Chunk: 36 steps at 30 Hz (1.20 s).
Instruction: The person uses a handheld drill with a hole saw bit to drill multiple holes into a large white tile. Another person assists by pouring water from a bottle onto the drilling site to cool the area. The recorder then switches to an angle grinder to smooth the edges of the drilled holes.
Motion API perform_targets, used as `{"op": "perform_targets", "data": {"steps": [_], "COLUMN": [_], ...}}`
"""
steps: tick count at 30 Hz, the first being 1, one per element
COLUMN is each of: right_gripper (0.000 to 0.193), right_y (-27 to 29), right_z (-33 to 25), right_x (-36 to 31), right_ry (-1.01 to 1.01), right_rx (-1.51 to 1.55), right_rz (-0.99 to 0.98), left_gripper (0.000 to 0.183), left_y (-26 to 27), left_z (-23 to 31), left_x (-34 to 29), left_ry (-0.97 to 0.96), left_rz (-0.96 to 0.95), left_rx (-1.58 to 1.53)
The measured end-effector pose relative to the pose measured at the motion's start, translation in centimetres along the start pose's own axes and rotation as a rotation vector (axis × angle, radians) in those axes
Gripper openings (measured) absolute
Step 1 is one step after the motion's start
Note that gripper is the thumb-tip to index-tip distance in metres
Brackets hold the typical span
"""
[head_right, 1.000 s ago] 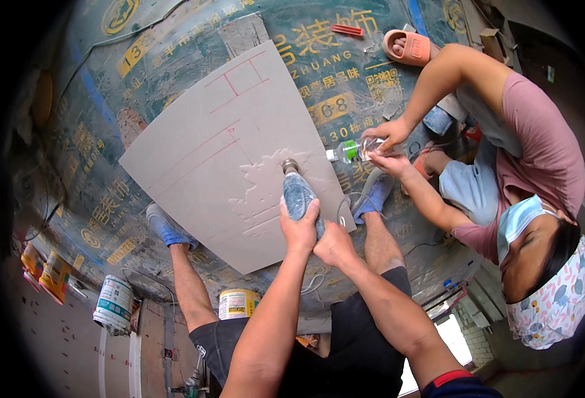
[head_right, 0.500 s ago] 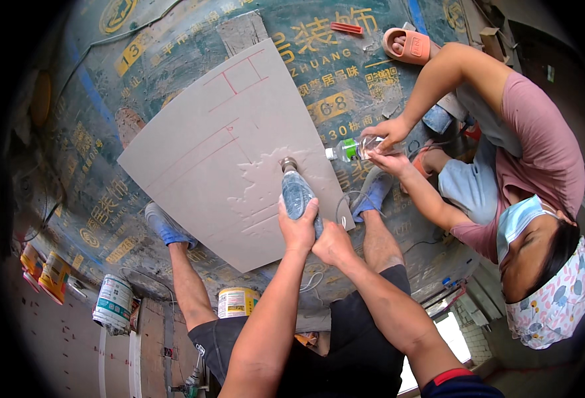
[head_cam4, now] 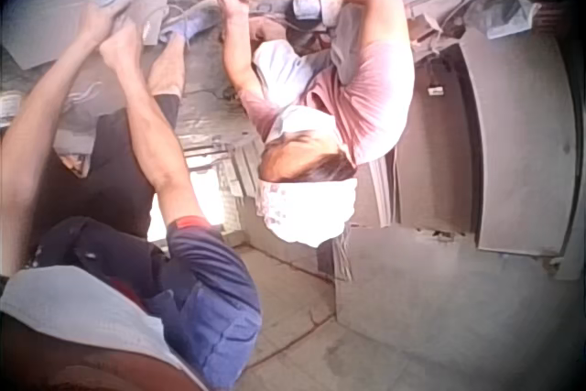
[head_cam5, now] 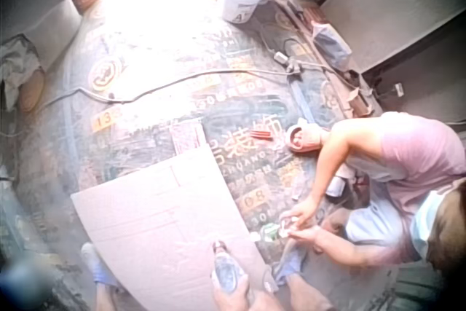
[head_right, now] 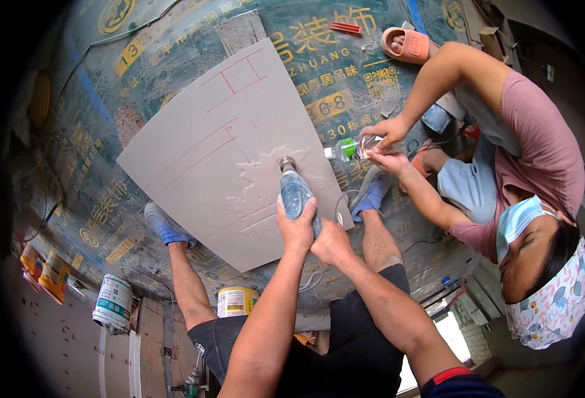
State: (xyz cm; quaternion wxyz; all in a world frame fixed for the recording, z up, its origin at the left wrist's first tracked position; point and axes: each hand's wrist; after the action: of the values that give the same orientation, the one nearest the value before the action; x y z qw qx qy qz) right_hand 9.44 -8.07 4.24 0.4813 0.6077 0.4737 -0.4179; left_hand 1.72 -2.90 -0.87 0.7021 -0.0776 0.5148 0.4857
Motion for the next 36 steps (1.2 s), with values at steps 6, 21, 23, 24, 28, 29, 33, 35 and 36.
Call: {"op": "perform_targets", "data": {"steps": [6, 21, 23, 24, 28, 29, 33, 35, 36], "right_gripper": [0.037, 0.041, 0.042, 0.042, 0.042, 0.042, 0.041, 0.040, 0.040], "right_y": [-0.05, -0.21, -0.27, -0.27, -0.32, -0.33, -0.27, -0.23, -0.26], "right_z": [-0.06, 0.19, 0.63, 0.47, 0.32, 0.41, 0.51, 0.56, 0.59], "right_x": [0.01, 0.04, 0.18, 0.10, 0.10, 0.14, 0.13, 0.13, 0.09], "right_ry": [0.013, 0.022, 0.027, 0.019, -0.017, -0.028, 0.016, 0.010, 0.017], "right_rx": [0.008, -0.014, -0.015, -0.021, -0.049, -0.057, -0.029, -0.032, -0.032], "right_rz": [0.001, 0.006, 0.003, 0.009, 0.007, 0.001, 0.000, -0.005, -0.001], "left_gripper": [0.055, 0.056, 0.056, 0.055, 0.054, 0.053, 0.052, 0.052, 0.052], "left_y": [0.15, 0.30, 0.31, 0.29, 0.15, 0.12, 0.29, 0.34, 0.33], "left_z": [0.07, 0.21, 0.41, 0.36, -0.03, -0.19, 0.26, 0.42, 0.30], "left_x": [-0.01, -0.09, -0.21, -0.23, -0.21, -0.20, -0.30, -0.37, -0.38], "left_ry": [-0.010, -0.019, -0.012, -0.020, -0.025, -0.019, -0.010, -0.008, -0.005], "left_rz": [-0.009, -0.022, -0.025, -0.016, -0.008, -0.012, -0.016, -0.022, -0.023], "left_rx": [-0.007, -0.038, -0.051, -0.049, -0.063, -0.072, -0.070, -0.079, -0.085]}}
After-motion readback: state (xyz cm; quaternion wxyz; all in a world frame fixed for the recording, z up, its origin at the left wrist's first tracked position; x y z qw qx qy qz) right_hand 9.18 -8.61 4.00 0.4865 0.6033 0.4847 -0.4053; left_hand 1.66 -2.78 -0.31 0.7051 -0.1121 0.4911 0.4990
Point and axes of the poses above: each hand's wrist, its own x-axis towards the middle knuckle, its own y-axis out of the back of the hand, z = x × y, and after that the axes turned 13 degrees about x, right-handed
